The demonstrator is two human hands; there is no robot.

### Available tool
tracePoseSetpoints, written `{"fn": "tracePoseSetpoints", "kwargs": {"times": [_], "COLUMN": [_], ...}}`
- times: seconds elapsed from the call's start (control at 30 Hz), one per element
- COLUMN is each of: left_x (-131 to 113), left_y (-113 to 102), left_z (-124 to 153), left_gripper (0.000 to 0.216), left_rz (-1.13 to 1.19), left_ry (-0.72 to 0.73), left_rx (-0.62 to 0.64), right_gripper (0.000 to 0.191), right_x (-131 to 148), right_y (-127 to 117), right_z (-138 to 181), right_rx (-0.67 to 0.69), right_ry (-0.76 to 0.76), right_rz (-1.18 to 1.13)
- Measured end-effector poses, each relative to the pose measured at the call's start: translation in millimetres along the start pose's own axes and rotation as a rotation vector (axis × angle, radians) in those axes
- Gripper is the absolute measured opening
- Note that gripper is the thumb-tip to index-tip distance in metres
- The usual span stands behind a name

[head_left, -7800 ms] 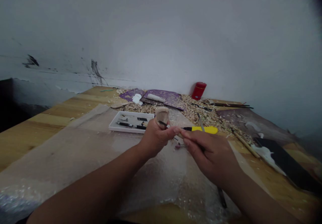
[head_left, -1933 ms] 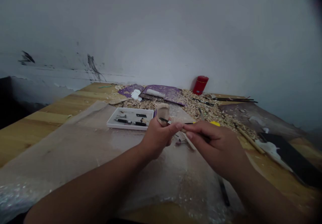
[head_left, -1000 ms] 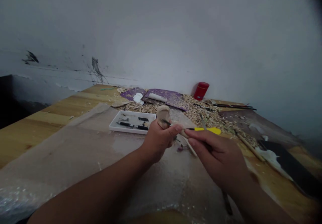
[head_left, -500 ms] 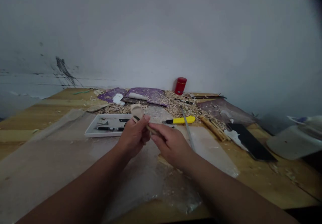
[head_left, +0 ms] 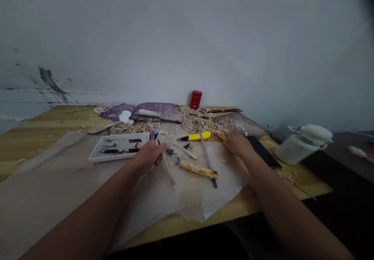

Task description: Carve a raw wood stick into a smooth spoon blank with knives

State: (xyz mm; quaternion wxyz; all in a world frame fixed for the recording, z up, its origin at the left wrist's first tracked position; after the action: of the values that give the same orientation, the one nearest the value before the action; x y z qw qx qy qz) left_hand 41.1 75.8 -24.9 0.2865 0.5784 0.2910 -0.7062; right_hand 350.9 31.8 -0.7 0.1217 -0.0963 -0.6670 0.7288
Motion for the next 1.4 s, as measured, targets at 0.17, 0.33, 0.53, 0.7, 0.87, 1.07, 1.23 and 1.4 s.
{"fn": "tracePoseSetpoints", "kwargs": {"times": [0.17,0.33,0.53,0.7,0.87,1.07,1.23,1.4], "left_x": [-10,-14,-19,-30,-35,-49,-53,-67], "left_y": [10,5,-12,-26,-35,-60,-77,-86], "left_z": [5,6,8,17,23,35,41,52], "left_gripper": [0.031,0.031,0.026,0.027,0.028,0.028,0.024,0.025], "left_rz": [-0.18,-0.25,-0.3,-0.218,-0.069,0.275,0.594,0.785], "left_ry": [-0.033,-0.029,0.018,0.109,0.224,0.395,0.454,0.496], "left_rx": [0.065,0.007,-0.175,-0.327,-0.423,-0.516,-0.545,-0.495], "right_gripper": [0.029,0.036,0.015,0.024,0.023,0.019,0.022,0.021], "right_x": [-15,5,88,119,121,110,141,165], "right_y": [18,-2,4,18,20,23,27,45], "right_z": [10,33,108,138,124,87,69,62], "right_rx": [0.02,-0.037,0.048,0.025,0.029,0.22,0.395,0.537], "right_ry": [0.048,-0.059,-0.407,-0.371,-0.403,-0.459,-0.588,-0.57], "right_rz": [-0.037,-0.143,-0.244,-0.026,0.037,-1.154,-1.889,-1.963]}}
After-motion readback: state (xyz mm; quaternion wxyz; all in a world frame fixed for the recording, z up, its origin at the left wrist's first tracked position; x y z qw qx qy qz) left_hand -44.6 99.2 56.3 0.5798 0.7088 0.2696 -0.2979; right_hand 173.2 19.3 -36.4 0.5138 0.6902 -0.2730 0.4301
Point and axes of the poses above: each hand's wrist, its own z-axis away from the middle knuckle, its own y-axis out of the palm, x = y × z, the point moved 8 cm from there along -z, towards the middle knuckle, and after that the axes turned 14 degrees about x, right-handed, at the moved point
